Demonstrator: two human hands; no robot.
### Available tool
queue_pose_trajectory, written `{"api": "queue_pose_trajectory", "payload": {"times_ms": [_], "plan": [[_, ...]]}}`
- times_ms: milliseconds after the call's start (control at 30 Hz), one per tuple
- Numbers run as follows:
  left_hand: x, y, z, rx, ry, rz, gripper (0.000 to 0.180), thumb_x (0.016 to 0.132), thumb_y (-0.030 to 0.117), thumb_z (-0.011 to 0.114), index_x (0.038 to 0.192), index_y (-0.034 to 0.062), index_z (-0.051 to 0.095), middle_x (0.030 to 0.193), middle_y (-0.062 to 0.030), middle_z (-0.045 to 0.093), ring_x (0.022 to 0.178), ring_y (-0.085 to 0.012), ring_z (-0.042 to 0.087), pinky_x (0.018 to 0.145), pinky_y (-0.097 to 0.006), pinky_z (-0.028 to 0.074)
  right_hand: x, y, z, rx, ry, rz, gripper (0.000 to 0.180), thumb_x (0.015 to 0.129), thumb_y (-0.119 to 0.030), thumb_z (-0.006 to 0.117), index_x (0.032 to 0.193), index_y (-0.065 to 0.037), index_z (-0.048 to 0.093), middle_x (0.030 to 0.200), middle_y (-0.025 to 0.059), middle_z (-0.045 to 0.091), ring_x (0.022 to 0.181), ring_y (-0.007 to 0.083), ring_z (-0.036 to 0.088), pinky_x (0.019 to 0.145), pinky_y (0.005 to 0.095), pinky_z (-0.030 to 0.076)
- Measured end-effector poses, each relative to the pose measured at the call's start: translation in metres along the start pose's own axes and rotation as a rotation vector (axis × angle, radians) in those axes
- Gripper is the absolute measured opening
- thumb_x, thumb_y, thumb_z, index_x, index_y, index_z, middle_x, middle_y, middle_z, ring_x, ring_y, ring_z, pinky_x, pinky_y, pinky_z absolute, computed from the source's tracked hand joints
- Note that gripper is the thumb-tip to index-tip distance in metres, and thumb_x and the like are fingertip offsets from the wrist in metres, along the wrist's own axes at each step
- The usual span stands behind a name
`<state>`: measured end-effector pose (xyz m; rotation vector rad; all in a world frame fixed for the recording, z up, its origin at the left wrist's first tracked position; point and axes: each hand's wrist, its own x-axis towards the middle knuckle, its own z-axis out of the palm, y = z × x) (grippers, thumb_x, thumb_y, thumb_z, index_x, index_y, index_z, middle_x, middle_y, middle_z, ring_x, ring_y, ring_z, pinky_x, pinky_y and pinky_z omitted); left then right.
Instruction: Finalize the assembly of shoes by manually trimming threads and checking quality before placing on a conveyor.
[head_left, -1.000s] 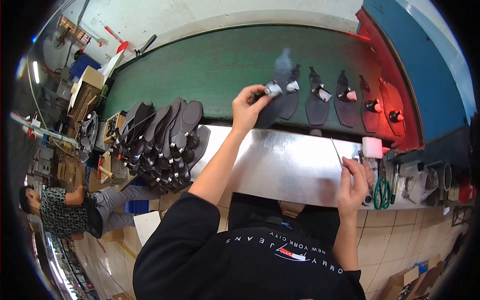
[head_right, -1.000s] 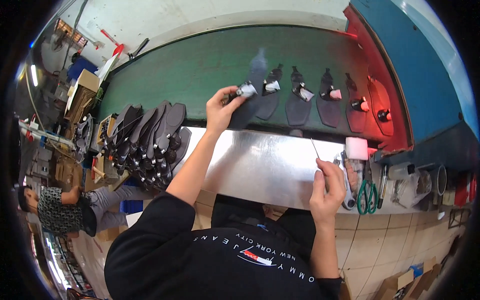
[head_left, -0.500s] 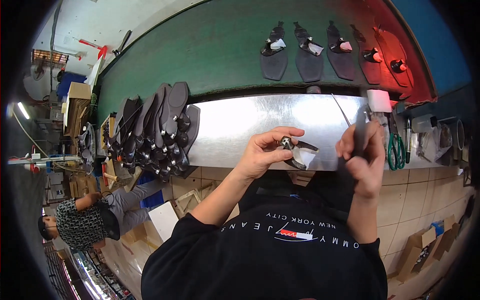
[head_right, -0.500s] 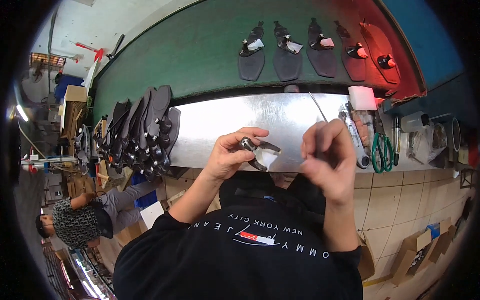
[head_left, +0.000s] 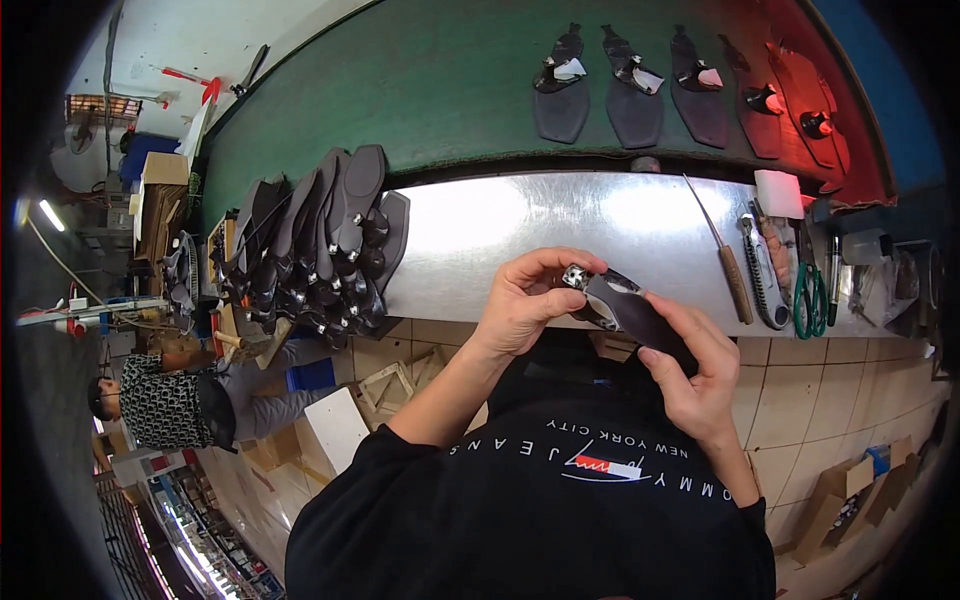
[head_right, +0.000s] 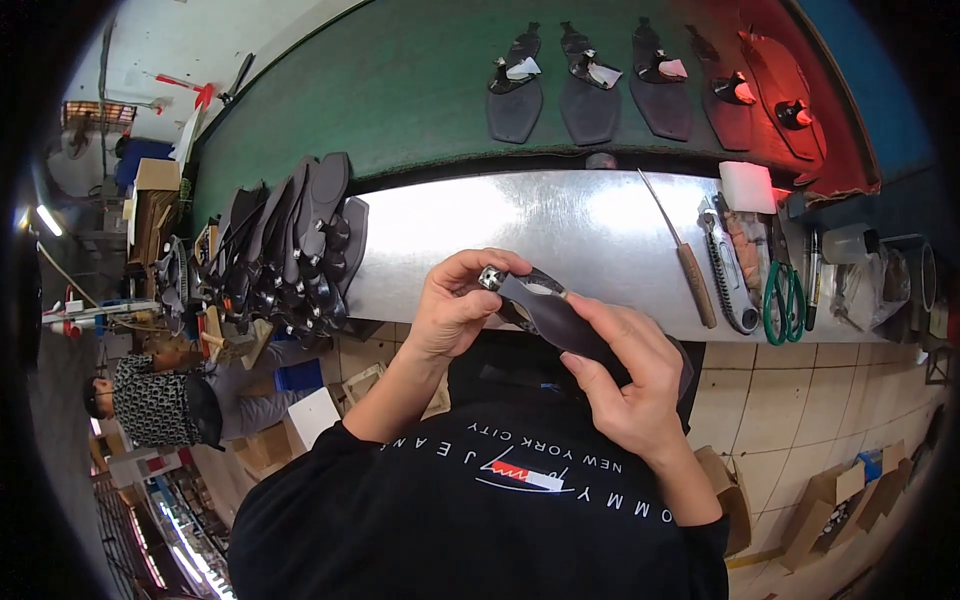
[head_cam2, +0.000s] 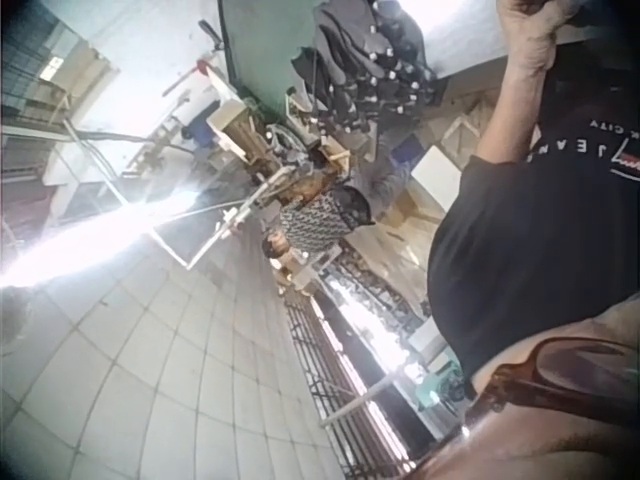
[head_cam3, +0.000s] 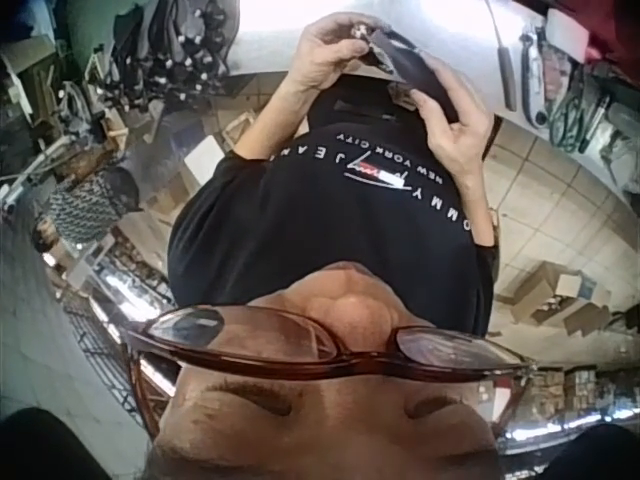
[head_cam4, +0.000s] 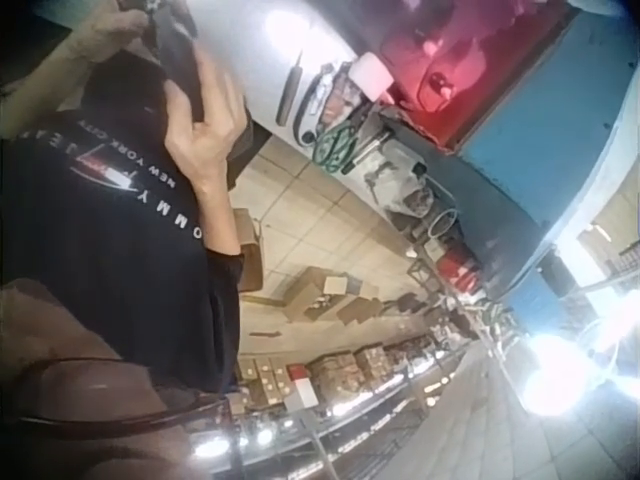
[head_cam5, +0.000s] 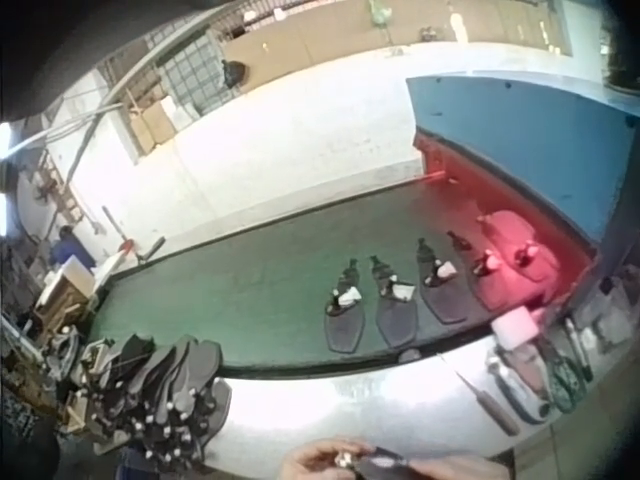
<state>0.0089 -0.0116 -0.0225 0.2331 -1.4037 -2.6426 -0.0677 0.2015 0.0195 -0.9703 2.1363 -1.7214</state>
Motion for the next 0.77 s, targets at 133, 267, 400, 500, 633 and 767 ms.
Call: {"api": "queue_pose_trajectory", "payload": {"times_ms": [133,267,400,500,633,767], "plan": [[0.0005,0.0007,0.0015,-0.010,-0.028,-0.001,0.032,0.077,-0.005,0.069,0.107,0.0015,0.064,0.112,-0.0132,0.064,0.104,-0.0195,0.060,0.093,-0.035,0.049,0.0008,0.0011,0.0026,-0.010,0.022,-0.042,0.044,0.068,0.001,0.070,0.112,0.000,0.065,0.102,0.0159,0.068,0.090,0.0286,0.065,0.081,0.0330,0.049],[0.0007,0.0001,0.0011,0.001,-0.036,-0.004,0.032,0.077,-0.005,0.069,0.107,0.0018,0.064,0.111,-0.0137,0.064,0.104,-0.0201,0.060,0.094,-0.035,0.049,0.0014,0.0011,0.0029,-0.002,0.021,-0.039,0.044,0.068,0.001,0.071,0.111,0.000,0.065,0.101,0.0156,0.068,0.088,0.0280,0.065,0.079,0.0326,0.049],[-0.0008,-0.0002,0.0004,0.002,-0.030,-0.010,0.031,0.076,-0.005,0.069,0.106,0.0014,0.065,0.111,-0.0144,0.064,0.104,-0.0211,0.061,0.094,-0.035,0.049,0.0013,0.0023,0.0037,0.001,0.015,-0.054,0.044,0.067,0.001,0.071,0.111,0.000,0.066,0.100,0.0156,0.068,0.086,0.0273,0.065,0.077,0.0323,0.049],[-0.0019,-0.0006,-0.0004,0.015,-0.020,-0.017,0.031,0.074,-0.003,0.072,0.105,0.0014,0.065,0.112,-0.0166,0.063,0.105,-0.0237,0.060,0.094,-0.036,0.049,0.0017,0.0021,0.0031,-0.007,0.002,-0.052,0.044,0.068,0.001,0.071,0.111,0.000,0.065,0.099,0.0156,0.068,0.085,0.0274,0.064,0.077,0.0323,0.049],[-0.0027,-0.0002,-0.0008,0.037,-0.012,-0.033,0.033,0.072,-0.002,0.073,0.105,0.0015,0.065,0.112,-0.0197,0.062,0.107,-0.0268,0.060,0.093,-0.038,0.049,0.0024,0.0018,0.0024,-0.007,-0.005,-0.049,0.044,0.068,0.001,0.071,0.111,0.000,0.065,0.098,0.0156,0.068,0.084,0.0276,0.064,0.077,0.0322,0.049],[-0.0020,0.0005,0.0005,0.089,-0.038,0.005,0.034,0.075,-0.006,0.070,0.108,0.0003,0.067,0.113,-0.0155,0.064,0.104,-0.0210,0.061,0.091,-0.031,0.051,0.0026,0.0007,0.0004,-0.013,-0.019,-0.040,0.044,0.068,0.000,0.071,0.112,-0.001,0.065,0.098,0.0159,0.068,0.085,0.0279,0.064,0.077,0.0321,0.049]]}}
